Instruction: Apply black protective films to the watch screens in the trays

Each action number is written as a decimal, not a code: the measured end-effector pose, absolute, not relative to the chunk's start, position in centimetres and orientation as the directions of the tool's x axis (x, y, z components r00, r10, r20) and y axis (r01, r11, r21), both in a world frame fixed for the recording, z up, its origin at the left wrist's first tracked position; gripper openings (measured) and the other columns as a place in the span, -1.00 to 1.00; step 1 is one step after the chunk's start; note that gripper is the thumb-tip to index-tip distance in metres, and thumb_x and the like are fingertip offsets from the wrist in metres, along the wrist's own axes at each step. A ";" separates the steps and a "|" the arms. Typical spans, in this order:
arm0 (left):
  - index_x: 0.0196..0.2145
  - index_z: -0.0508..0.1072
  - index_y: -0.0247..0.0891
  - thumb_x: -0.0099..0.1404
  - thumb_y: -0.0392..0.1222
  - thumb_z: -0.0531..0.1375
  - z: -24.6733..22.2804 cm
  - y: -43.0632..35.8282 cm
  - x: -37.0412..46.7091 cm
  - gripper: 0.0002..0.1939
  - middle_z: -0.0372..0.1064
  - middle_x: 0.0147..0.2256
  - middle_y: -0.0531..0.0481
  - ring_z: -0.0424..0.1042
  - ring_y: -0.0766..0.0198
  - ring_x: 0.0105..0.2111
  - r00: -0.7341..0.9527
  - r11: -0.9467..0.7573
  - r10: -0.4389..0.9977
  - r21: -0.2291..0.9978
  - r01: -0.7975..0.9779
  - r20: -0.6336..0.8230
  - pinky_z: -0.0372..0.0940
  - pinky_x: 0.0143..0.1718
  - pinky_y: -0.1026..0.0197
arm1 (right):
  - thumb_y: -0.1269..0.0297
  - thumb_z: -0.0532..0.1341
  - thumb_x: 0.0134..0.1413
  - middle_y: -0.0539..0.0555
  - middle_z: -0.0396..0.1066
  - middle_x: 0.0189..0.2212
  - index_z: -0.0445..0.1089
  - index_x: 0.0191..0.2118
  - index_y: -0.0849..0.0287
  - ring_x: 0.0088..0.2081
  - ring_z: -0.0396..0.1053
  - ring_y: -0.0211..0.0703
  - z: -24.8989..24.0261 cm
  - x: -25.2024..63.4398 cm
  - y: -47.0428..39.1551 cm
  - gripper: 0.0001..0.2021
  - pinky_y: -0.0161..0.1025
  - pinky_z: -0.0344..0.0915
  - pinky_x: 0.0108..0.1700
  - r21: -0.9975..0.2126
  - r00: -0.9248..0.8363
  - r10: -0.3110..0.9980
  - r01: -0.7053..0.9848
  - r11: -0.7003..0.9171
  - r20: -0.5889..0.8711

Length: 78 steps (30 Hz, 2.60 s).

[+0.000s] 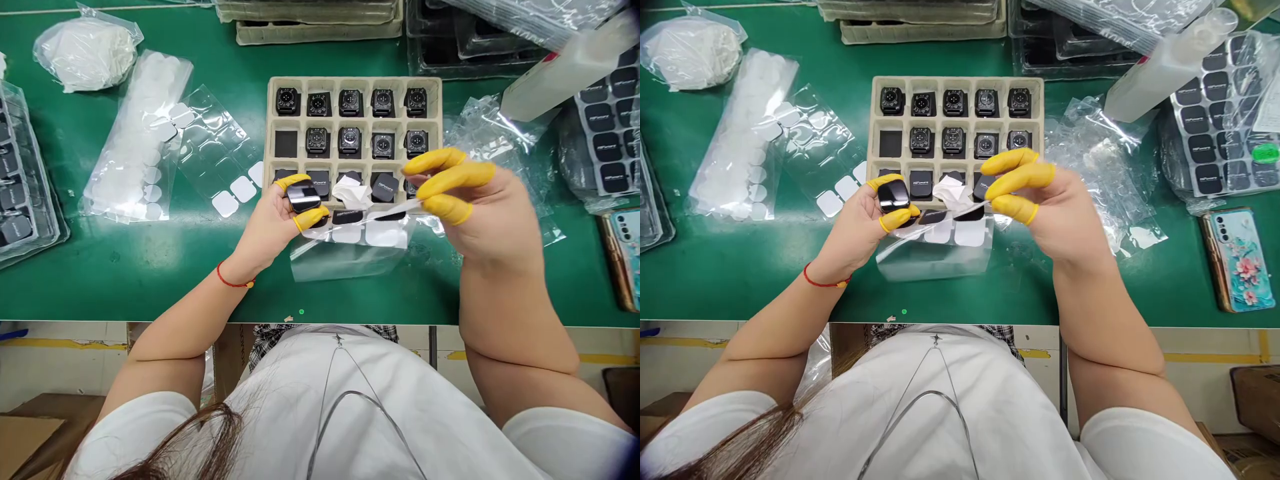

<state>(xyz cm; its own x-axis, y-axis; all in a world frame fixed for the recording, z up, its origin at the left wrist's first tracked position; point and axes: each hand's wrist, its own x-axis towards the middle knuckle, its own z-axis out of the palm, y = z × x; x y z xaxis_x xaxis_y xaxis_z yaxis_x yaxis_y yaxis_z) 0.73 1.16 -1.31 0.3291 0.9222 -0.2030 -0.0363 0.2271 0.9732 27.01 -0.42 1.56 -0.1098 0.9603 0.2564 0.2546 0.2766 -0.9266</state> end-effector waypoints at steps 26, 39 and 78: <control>0.08 0.24 -0.19 0.20 -0.23 0.30 -1.9 -2.1 2.1 -0.48 0.43 -0.10 -0.03 0.50 0.29 -0.17 0.649 0.128 0.736 0.981 0.147 -0.193 0.43 -0.19 0.29 | 0.28 0.30 0.07 0.01 0.53 -0.31 0.53 -0.30 0.09 -0.24 0.46 -0.18 0.6 22.0 -2.8 -0.92 -0.17 0.38 -0.11 -0.969 -0.253 0.936 0.103 -0.226 -0.245; 0.08 0.25 -0.18 0.19 -0.23 0.31 -2.1 -2.2 2.1 -0.47 0.42 -0.07 -0.05 0.50 0.27 -0.14 0.647 0.141 0.736 0.980 0.139 -0.198 0.43 -0.14 0.25 | 0.28 0.29 0.05 0.02 0.53 -0.31 0.51 -0.32 0.12 -0.24 0.46 -0.16 0.6 22.0 -2.7 -0.93 -0.16 0.38 -0.11 -0.967 -0.253 0.935 0.114 -0.227 -0.250; 0.14 0.20 -0.34 0.18 -0.38 0.24 -2.3 -0.6 1.7 -0.42 0.41 -0.37 0.00 0.48 0.31 -0.36 0.620 0.292 0.719 0.946 0.143 -0.316 0.35 -0.32 0.26 | 0.18 0.30 0.15 0.04 0.47 -0.25 0.40 -0.11 0.12 -0.23 0.38 -0.20 1.4 17.8 7.6 -0.77 -0.21 0.33 -0.10 -0.886 -0.119 0.990 0.447 0.121 0.076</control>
